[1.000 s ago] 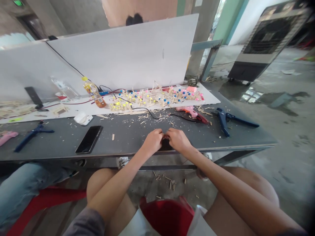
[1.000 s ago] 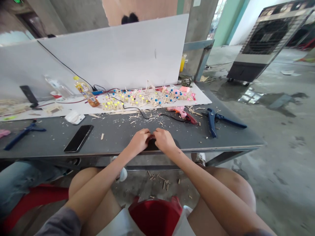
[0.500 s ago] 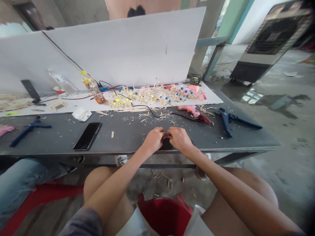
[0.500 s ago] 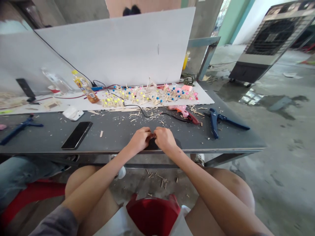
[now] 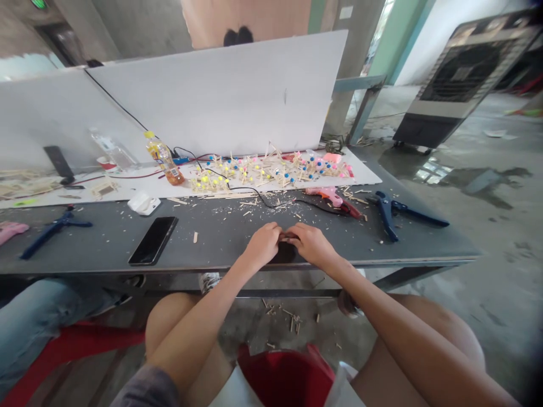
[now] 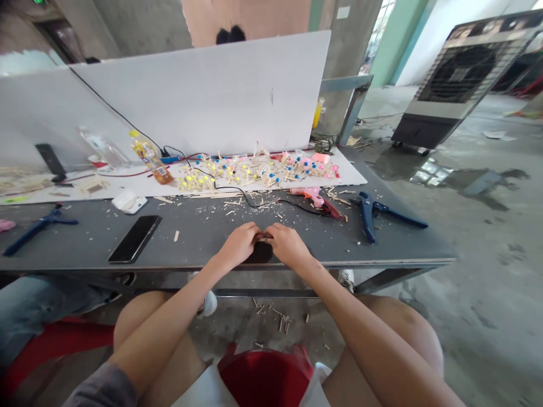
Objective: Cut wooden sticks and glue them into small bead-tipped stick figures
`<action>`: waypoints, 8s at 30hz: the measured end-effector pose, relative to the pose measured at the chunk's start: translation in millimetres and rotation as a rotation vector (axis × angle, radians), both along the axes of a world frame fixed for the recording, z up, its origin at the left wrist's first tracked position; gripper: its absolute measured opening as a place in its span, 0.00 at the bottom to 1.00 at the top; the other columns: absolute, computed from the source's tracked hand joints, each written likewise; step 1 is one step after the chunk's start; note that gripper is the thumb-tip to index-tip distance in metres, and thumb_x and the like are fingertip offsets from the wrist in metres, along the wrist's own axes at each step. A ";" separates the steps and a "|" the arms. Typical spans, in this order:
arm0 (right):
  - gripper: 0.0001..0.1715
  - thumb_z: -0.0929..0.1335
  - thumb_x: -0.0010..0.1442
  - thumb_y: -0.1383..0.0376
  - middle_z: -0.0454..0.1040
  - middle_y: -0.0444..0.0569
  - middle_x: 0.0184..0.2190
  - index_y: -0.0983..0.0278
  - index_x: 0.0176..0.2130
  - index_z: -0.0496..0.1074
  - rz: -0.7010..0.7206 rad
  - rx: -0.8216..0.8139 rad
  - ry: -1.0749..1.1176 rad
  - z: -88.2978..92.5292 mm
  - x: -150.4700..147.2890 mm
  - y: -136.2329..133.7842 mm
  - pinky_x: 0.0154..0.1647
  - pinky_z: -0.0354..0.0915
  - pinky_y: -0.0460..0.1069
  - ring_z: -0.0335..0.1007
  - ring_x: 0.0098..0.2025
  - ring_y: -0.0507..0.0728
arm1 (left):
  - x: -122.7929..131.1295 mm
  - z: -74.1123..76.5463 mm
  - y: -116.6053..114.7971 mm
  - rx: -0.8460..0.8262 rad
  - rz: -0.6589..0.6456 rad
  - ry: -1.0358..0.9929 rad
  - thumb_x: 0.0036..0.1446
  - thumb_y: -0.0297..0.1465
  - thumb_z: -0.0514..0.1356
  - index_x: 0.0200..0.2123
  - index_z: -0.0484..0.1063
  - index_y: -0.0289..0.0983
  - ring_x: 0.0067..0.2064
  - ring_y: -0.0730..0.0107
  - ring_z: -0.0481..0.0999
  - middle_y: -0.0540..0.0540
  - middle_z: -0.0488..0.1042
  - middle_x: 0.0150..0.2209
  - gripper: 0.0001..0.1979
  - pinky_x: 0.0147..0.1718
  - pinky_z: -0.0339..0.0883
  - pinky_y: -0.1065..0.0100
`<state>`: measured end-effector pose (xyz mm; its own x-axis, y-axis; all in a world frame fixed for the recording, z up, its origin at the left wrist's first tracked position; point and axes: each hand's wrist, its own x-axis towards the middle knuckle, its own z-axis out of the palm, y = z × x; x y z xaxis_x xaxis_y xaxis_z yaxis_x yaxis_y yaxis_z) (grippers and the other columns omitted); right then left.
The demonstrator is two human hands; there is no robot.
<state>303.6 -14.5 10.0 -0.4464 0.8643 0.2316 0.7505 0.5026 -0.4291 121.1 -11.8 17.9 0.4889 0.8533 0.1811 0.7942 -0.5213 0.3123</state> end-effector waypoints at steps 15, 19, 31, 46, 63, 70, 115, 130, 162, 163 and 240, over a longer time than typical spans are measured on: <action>0.10 0.64 0.62 0.71 0.73 0.50 0.39 0.64 0.40 0.75 -0.006 -0.004 -0.059 -0.4 -4.5 -0.3 0.41 0.60 0.47 0.70 0.40 0.55 | -4.0 0.6 1.6 -0.042 -0.020 -0.023 0.59 0.21 0.55 0.34 0.76 0.35 0.39 0.63 0.76 0.42 0.74 0.35 0.10 0.40 0.68 0.66; 0.10 0.64 0.61 0.73 0.73 0.50 0.39 0.64 0.39 0.74 -0.019 -0.020 -0.096 -0.6 -6.2 0.4 0.42 0.60 0.46 0.70 0.41 0.55 | -2.5 0.4 2.0 -0.014 -0.048 0.004 0.59 0.18 0.53 0.39 0.74 0.34 0.43 0.62 0.75 0.41 0.75 0.38 0.12 0.44 0.68 0.64; 0.11 0.62 0.69 0.66 0.73 0.51 0.38 0.64 0.40 0.73 -0.029 -0.011 -0.133 4.3 -6.5 0.9 0.39 0.59 0.47 0.71 0.39 0.55 | -9.4 3.6 3.1 -0.071 -0.047 -0.211 0.56 0.18 0.56 0.31 0.77 0.35 0.36 0.68 0.74 0.45 0.74 0.33 0.11 0.37 0.65 0.69; 0.09 0.65 0.60 0.73 0.73 0.49 0.36 0.65 0.35 0.75 -0.026 0.033 -0.016 -3.1 -10.1 2.2 0.38 0.59 0.47 0.70 0.37 0.55 | -4.5 -0.5 3.8 -0.018 -0.008 -0.056 0.56 0.18 0.55 0.31 0.76 0.34 0.37 0.65 0.74 0.43 0.73 0.33 0.11 0.37 0.65 0.68; 0.08 0.67 0.61 0.71 0.76 0.49 0.38 0.63 0.41 0.74 -0.005 0.016 0.052 -5.4 -9.5 -1.8 0.40 0.60 0.47 0.71 0.39 0.56 | -7.0 -4.1 6.3 -0.086 0.011 -0.176 0.57 0.21 0.57 0.32 0.78 0.35 0.35 0.64 0.76 0.43 0.77 0.32 0.10 0.36 0.64 0.68; 0.11 0.64 0.66 0.69 0.72 0.51 0.38 0.64 0.37 0.75 -0.016 0.062 -0.108 -2.5 -10.7 -0.4 0.37 0.59 0.47 0.70 0.36 0.54 | -7.5 -1.5 5.9 -0.056 0.016 -0.202 0.59 0.24 0.58 0.33 0.78 0.36 0.36 0.65 0.76 0.44 0.76 0.33 0.08 0.38 0.65 0.68; 0.13 0.65 0.64 0.61 0.76 0.46 0.24 0.63 0.38 0.77 -0.074 -0.096 0.526 8.4 -3.3 0.5 0.31 0.65 0.47 0.72 0.25 0.54 | -3.1 5.0 3.4 -0.317 0.155 -0.664 0.58 0.29 0.61 0.33 0.77 0.35 0.25 0.70 0.75 0.49 0.76 0.22 0.05 0.28 0.66 0.71; 0.17 0.65 0.65 0.54 0.75 0.46 0.24 0.64 0.35 0.74 -0.124 -0.118 0.817 23.2 -7.9 -7.3 0.25 0.67 0.46 0.70 0.21 0.53 | 3.4 27.2 -12.0 -0.411 0.032 -0.912 0.57 0.38 0.64 0.39 0.79 0.34 0.29 0.67 0.77 0.44 0.79 0.30 0.14 0.29 0.72 0.67; 0.14 0.71 0.60 0.55 0.75 0.45 0.23 0.64 0.38 0.76 -0.108 -0.157 0.931 24.5 -7.2 -12.8 0.27 0.69 0.48 0.71 0.23 0.53 | 1.6 24.7 -7.2 -0.281 0.008 -1.099 0.52 0.37 0.69 0.37 0.78 0.35 0.29 0.71 0.75 0.46 0.76 0.31 0.13 0.29 0.72 0.69; 0.15 0.71 0.59 0.54 0.75 0.45 0.23 0.64 0.38 0.76 -0.096 -0.195 0.976 23.7 -7.5 -11.3 0.27 0.69 0.48 0.71 0.23 0.53 | 1.6 25.9 -8.0 -0.274 0.000 -1.102 0.51 0.37 0.69 0.37 0.78 0.35 0.29 0.71 0.75 0.47 0.76 0.31 0.13 0.29 0.72 0.69; 0.06 0.62 0.61 0.67 0.73 0.50 0.29 0.62 0.33 0.67 -0.205 0.320 0.385 20.6 -7.6 -1.8 0.33 0.58 0.48 0.67 0.30 0.56 | 3.6 24.6 -8.8 0.210 -0.092 -0.659 0.63 0.37 0.60 0.38 0.80 0.38 0.31 0.71 0.73 0.44 0.76 0.34 0.11 0.32 0.68 0.68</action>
